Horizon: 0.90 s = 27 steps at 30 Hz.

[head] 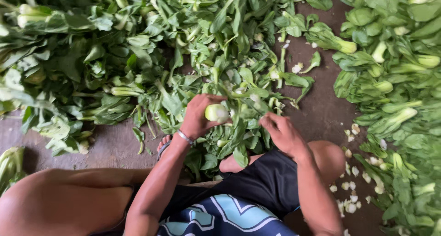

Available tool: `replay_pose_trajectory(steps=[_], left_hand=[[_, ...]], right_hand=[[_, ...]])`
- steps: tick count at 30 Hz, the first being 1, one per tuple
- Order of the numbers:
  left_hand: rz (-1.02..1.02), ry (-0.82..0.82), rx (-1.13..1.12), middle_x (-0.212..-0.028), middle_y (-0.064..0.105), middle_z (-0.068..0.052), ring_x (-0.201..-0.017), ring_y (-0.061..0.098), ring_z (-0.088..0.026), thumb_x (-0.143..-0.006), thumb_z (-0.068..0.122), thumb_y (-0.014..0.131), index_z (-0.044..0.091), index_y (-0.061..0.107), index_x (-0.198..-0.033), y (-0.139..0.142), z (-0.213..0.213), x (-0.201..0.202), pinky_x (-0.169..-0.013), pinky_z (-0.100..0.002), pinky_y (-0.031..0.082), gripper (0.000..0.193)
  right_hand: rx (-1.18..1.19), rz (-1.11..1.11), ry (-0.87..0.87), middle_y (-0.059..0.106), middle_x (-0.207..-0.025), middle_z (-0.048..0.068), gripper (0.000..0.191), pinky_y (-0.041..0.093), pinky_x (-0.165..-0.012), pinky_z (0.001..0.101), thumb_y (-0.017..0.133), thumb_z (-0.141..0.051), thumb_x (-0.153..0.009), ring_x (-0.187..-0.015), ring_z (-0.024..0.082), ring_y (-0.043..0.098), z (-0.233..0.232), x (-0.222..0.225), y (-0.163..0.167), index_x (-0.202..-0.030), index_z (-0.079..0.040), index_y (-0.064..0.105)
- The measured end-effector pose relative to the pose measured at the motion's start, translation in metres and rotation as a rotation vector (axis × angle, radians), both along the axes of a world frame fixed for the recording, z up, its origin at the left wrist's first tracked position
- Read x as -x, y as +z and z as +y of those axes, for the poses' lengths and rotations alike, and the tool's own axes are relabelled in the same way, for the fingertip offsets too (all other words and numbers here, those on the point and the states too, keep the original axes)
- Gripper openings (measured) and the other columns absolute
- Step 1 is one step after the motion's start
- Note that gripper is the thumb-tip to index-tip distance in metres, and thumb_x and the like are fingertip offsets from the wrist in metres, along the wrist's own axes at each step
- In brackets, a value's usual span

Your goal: The person sits on the floor among piles of leafy green vegetables and trims each one with a small knife, cutting away root ends and outer leaves and tossing the trimmed pieces aside. They repeatedly pick up a new vegetable, trim it by hand, and set it down with the processed pile.

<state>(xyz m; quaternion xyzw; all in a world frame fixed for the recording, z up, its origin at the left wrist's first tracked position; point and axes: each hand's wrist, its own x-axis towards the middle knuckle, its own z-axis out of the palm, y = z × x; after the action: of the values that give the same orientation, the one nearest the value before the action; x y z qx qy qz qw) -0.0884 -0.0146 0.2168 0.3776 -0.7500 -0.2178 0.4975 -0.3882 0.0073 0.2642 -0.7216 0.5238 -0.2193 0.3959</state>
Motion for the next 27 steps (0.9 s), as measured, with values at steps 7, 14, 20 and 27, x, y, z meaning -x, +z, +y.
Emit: replay_pose_trajectory(steps=[7, 14, 20, 27], left_hand=[[-0.53, -0.215, -0.486, -0.085, 0.071, -0.022, -0.087, 0.067, -0.043, -0.073, 0.053, 0.086, 0.006, 0.063, -0.122, -0.028, 0.005, 0.039, -0.078, -0.052, 0.052, 0.072], [-0.627, -0.367, -0.841, -0.1, 0.074, -0.023, -0.102, 0.07, -0.039, -0.069, 0.051, 0.087, 0.008, 0.053, -0.14, -0.087, 0.021, 0.061, -0.089, -0.046, 0.055, 0.09], [-0.671, -0.325, -1.018, -0.125, 0.072, -0.015, -0.117, 0.068, -0.031, -0.069, 0.056, 0.086, 0.01, 0.048, -0.145, -0.164, 0.001, 0.008, -0.099, -0.041, 0.054, 0.096], [-0.292, 0.368, -0.68, -0.127, 0.066, -0.029, -0.114, 0.065, -0.041, -0.083, 0.043, 0.086, -0.007, 0.064, -0.128, -0.181, -0.024, -0.064, -0.096, -0.049, 0.053, 0.071]], right_hand=[[0.111, -0.134, -0.081, 0.075, -0.096, 0.008, 0.064, 0.058, -0.068, 0.0301, 0.08, -0.053, -0.081, -0.082, 0.017, 0.071, 0.026, -0.035, -0.02, -0.121, -0.005, 0.065], [-0.03, 0.133, -0.316, 0.076, -0.093, 0.014, 0.059, 0.057, -0.077, 0.0419, 0.081, -0.056, -0.077, -0.087, 0.032, 0.074, 0.036, -0.042, -0.049, -0.109, -0.009, 0.071], [0.363, -1.007, -1.015, 0.067, -0.129, 0.023, 0.076, 0.042, -0.054, 0.0299, 0.06, -0.068, -0.085, -0.062, 0.015, 0.054, 0.023, 0.126, 0.127, -0.135, -0.012, 0.047], [0.137, -0.807, -0.959, 0.065, -0.104, 0.007, 0.062, 0.029, -0.038, 0.0207, 0.073, -0.038, -0.087, -0.048, 0.004, 0.041, 0.027, 0.156, 0.081, -0.138, -0.012, 0.049]])
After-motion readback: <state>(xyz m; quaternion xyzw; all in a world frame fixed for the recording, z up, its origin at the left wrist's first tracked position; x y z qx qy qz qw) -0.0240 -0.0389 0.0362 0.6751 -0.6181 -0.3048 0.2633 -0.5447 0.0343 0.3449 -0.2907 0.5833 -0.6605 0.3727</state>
